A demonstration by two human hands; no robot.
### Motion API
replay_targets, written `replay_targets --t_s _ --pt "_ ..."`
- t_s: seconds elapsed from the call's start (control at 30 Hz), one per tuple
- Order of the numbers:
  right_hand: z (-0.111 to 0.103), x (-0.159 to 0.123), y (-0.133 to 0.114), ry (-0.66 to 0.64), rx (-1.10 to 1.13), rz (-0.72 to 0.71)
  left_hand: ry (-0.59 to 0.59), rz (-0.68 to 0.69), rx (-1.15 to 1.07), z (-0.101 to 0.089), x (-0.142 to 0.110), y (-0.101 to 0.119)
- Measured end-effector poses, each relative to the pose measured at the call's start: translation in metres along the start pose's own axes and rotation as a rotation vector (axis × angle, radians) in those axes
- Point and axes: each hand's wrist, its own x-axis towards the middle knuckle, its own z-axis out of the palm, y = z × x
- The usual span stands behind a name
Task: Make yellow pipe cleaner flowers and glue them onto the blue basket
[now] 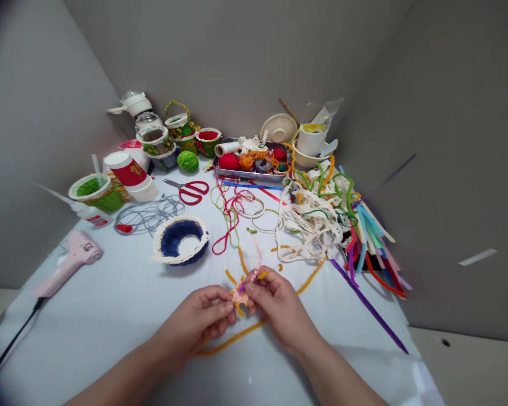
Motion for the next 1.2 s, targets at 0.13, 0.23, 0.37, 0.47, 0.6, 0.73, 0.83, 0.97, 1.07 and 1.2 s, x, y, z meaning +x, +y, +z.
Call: replay_targets --t_s 0.13,0.23,0.37,0.47,0.6,0.73,0.83,0.97,1.07,1.2 --pt "0.003 0.000 0.001 -0.024 0.187 0.117 -0.014 -0.014 -0.039 -0.001 -0.001 -0.001" --pt "0.005 0.001 0.002 -0.016 0.262 0.186 0.002 -0.024 -0.046 0.000 -0.002 -0.001" --pt "0.007 0.000 0.001 -0.026 0.229 0.180 0.009 0.012 -0.014 0.001 -0.001 -0.003" --pt "0.008 -0.001 0.002 -0.063 0.140 0.159 0.034 0.047 0.111 0.001 0.000 -0.006" --pt "0.007 -0.004 0.006 -0.061 -0.004 0.134 0.084 0.128 0.276 0.000 0.001 -0.005" --pt "0.008 -0.005 0.010 -0.010 0.005 0.084 0.125 0.202 0.300 0.002 0.000 -0.004" --pt "0.012 -0.005 0.014 0.074 0.017 0.013 0.121 0.218 0.277 0.006 -0.002 -0.006" --pt "0.019 -0.003 0.012 0.170 0.111 -0.003 0.109 0.262 0.235 0.014 -0.005 -0.008" --pt "0.022 -0.003 0.006 0.189 0.189 0.026 0.108 0.276 0.192 0.018 -0.009 -0.008" --pt "0.021 -0.007 -0.001 0.169 0.249 0.061 0.130 0.211 0.169 0.019 -0.014 -0.009"
